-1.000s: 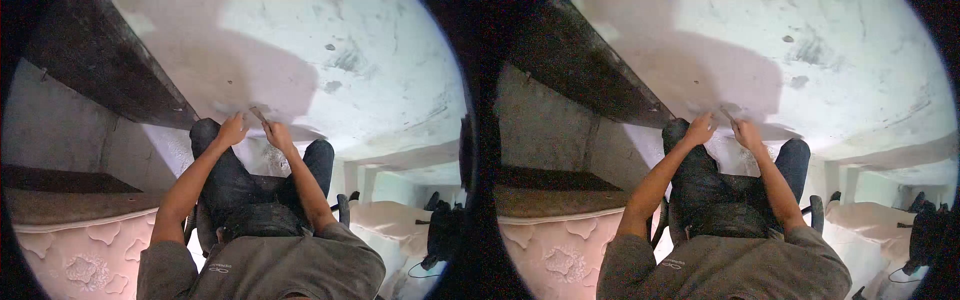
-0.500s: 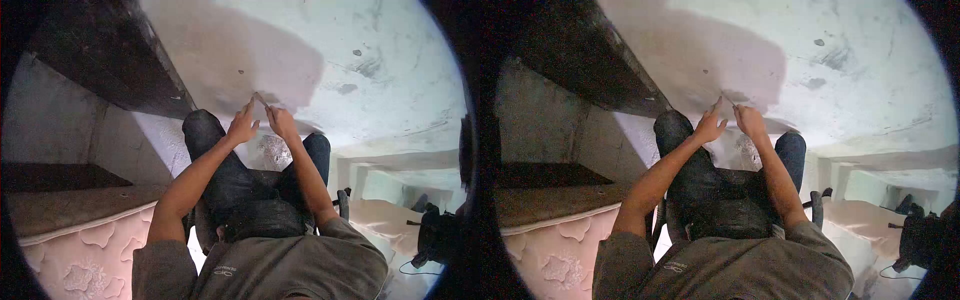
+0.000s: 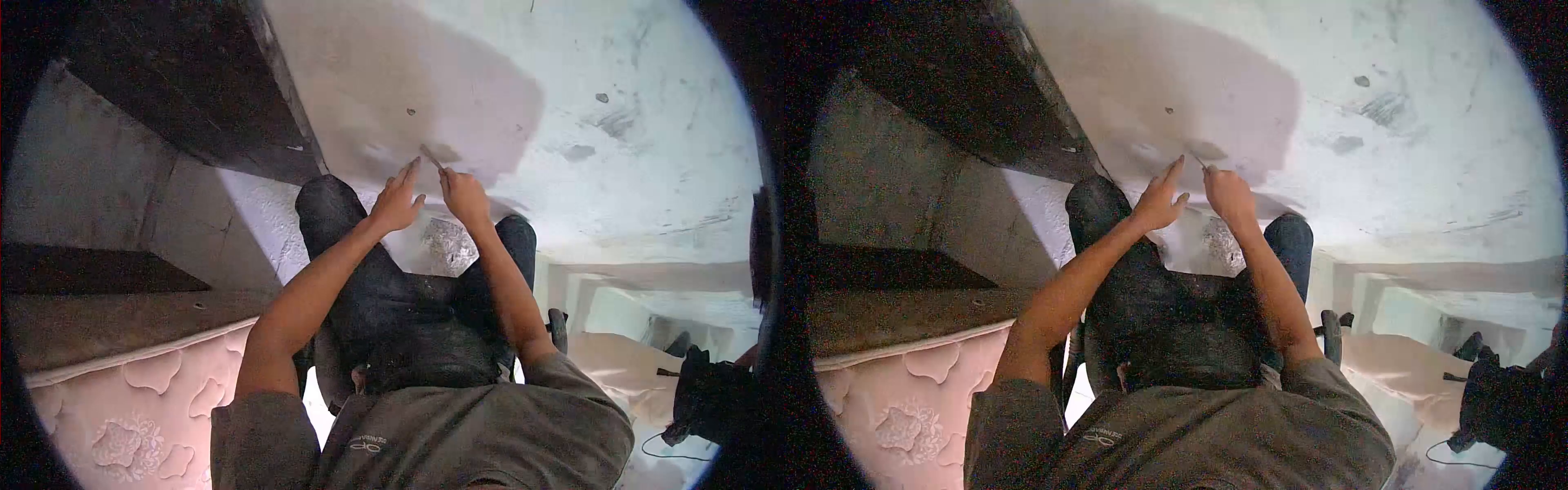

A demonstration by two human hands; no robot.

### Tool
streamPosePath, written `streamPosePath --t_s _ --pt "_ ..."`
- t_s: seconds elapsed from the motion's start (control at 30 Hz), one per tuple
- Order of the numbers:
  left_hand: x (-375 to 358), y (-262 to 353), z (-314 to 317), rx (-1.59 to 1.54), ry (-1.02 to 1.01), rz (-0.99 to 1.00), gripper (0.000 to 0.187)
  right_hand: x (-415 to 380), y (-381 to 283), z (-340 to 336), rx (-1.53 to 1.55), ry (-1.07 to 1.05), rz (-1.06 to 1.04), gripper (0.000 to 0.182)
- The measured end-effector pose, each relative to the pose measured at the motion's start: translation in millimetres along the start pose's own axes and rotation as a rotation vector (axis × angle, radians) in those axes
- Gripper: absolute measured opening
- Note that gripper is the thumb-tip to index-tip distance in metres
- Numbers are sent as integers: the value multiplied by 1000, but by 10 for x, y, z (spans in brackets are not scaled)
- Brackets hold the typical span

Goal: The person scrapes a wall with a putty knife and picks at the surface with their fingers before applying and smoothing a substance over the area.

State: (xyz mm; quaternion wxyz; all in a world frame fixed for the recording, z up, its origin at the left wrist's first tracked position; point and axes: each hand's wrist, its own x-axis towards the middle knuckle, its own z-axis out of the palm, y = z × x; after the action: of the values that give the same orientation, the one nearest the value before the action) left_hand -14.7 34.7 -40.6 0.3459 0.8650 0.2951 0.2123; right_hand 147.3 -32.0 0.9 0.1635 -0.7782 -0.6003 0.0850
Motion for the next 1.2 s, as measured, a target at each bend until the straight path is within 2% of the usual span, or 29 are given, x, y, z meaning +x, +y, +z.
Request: streamPosePath --t_s 0.07,0.2,0.3,0.37,0.43,0.5,0.63,0.8,0.9,0.97,1.07,1.13,1.2 --pt "1 11 19 13 34 41 76 48 73 130 -43 28 -81 25" --pt "5 37 -28 22 35 41 76 -2 10 25 -36 74 -49 24" --pt "-8 29 2 20 33 41 75 3 12 58 30 36 -32 24" --pt "13 29 15 4 27 41 75 28 -6 99 -56 -30 -34 24" --pt "2 -8 51 57 81 120 74 -39 -10 4 -23 -3 0 24" --pt "9 -2 21 44 29 75 74 -8 -59 -19 14 20 21 25" --pt "29 83 -24 -36 -53 -56 73 55 -66 28 -42 -75 74 24" --pt "23 67 -23 -3 -48 -22 71 71 -39 3 -27 -59 18 26" --pt "1 77 -33 -7 -43 -17 71 86 -68 27 -10 -65 72 26" --pt "26 112 -19 -12 -46 -23 70 169 -4 217 -35 -5 -57 26" --pt "30 91 -53 -18 -95 -104 71 99 -97 106 -17 -11 -12 27" --pt "30 64 -48 12 -56 2 70 68 -58 2 -14 -32 12 26" --pt "36 37 -42 -9 -44 -13 70 64 -16 28 -13 -53 49 24"
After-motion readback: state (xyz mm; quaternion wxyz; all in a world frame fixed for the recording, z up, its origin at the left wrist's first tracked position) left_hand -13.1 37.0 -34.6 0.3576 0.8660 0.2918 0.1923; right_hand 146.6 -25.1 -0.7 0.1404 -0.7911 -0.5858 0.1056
